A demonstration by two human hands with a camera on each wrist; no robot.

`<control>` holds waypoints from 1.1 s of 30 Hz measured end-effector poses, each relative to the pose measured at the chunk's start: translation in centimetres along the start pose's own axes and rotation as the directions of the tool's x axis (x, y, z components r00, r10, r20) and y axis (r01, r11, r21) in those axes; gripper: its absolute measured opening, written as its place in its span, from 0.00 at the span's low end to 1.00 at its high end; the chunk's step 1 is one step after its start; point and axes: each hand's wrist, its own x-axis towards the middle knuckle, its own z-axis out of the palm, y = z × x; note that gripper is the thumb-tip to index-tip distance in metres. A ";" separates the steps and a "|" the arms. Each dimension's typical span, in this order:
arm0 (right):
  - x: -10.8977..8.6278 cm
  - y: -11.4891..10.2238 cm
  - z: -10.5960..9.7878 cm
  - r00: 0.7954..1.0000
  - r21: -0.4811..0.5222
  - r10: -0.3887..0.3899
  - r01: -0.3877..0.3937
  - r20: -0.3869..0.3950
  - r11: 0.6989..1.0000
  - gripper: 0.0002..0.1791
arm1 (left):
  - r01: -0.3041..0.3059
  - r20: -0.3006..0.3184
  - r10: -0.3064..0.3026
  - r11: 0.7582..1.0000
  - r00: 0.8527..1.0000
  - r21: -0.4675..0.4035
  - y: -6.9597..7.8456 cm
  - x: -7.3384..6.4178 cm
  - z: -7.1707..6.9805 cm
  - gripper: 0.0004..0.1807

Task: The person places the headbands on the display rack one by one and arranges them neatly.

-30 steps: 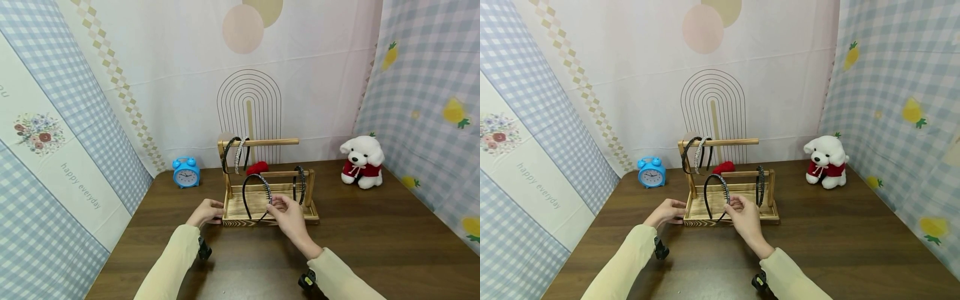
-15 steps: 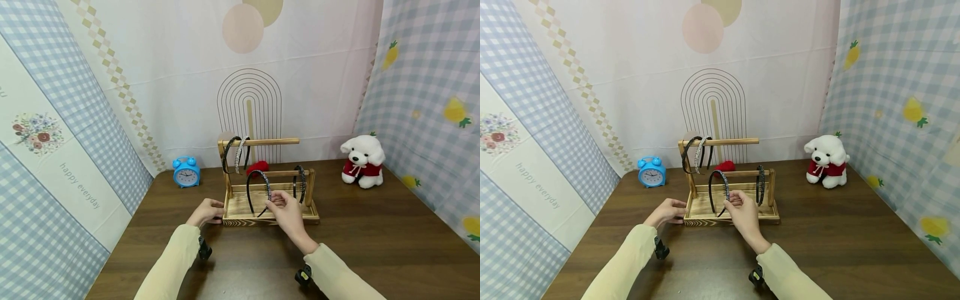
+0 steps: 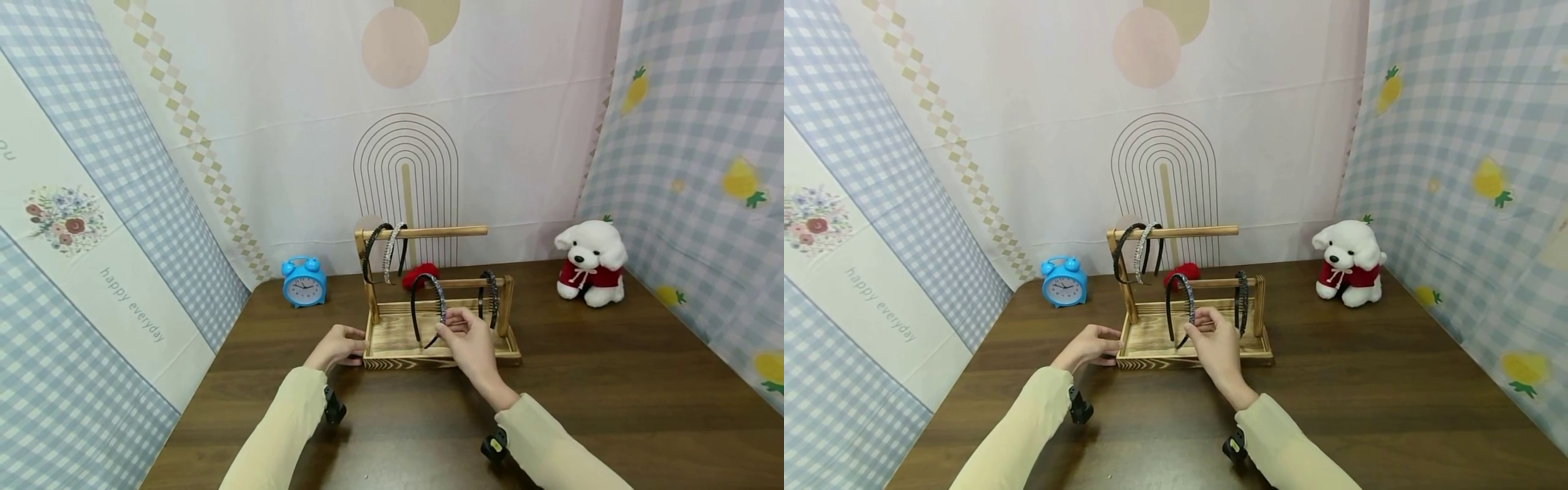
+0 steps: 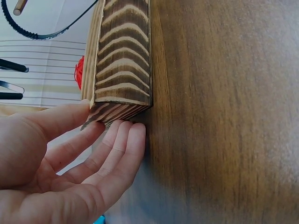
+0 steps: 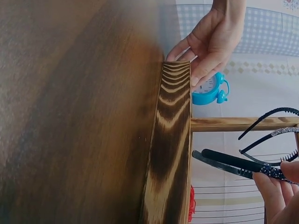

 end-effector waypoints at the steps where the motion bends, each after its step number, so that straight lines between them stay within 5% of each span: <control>1: 0.0 0.0 0.0 1.000 -0.001 0.002 -0.002 -0.004 1.000 0.11 | 0.001 -0.001 -0.001 1.000 1.000 0.000 0.0 0.0 0.0 0.21; 33: 0.4 1.1 -0.6 0.993 -0.092 -0.022 0.012 -0.117 0.996 0.10 | 0.008 -0.007 -0.008 1.000 1.000 -0.015 0.1 0.0 0.0 0.22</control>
